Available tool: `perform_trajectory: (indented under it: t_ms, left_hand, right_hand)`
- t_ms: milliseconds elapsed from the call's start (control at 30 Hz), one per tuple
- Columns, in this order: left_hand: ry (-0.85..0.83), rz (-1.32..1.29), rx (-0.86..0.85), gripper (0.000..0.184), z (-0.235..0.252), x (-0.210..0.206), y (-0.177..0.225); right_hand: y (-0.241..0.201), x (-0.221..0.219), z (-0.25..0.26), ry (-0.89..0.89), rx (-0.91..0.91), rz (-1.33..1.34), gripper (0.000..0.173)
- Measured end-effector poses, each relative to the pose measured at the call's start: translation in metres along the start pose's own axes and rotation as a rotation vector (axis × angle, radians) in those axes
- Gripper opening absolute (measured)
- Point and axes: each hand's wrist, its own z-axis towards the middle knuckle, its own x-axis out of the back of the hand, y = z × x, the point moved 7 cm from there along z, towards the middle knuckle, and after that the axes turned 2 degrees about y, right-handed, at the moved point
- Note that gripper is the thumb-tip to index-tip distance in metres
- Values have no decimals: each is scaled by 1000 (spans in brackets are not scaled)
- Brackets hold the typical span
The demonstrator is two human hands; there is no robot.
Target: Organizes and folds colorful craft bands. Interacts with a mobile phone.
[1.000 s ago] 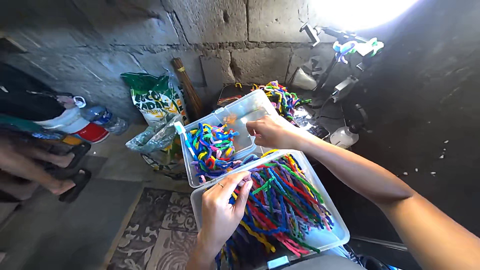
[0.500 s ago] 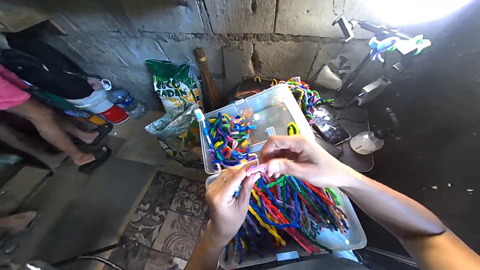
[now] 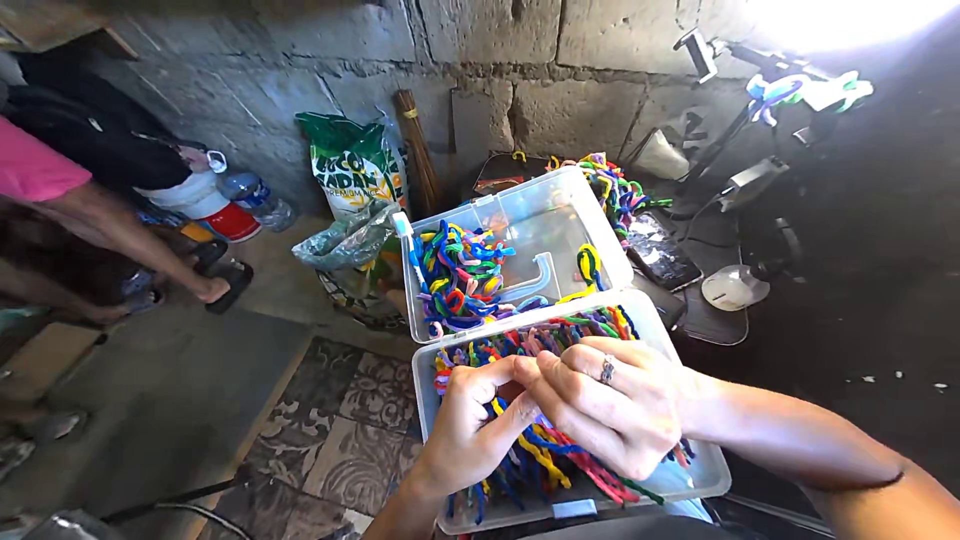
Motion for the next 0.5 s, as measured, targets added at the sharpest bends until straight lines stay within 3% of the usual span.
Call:
perform_trajectory:
  t_ms: [100,167,267,333,400,500]
  left_hand:
    - [-43,-44,-17,20,-1,-1,4]
    - [-58,-56,-45,22,-2,-3,11]
    - [-16,16,-121,25,-7,-5,22]
    - [19,53,-160,26,-9,-5,26]
    - [42,75,-182,24,-10,-6,27]
    - [25,88,-188,25,-10,-9,25]
  right_hand:
    - [1,6,-2,51,-38,88,12]
    - [9,11,-3,97,-154,285,10]
    - [20,12,-3,123,-353,544,19]
    - [21,12,-5,111,-395,602,21]
    - [18,14,-7,111,-363,570,18]
    - [3,23,-6,72,-198,269,9]
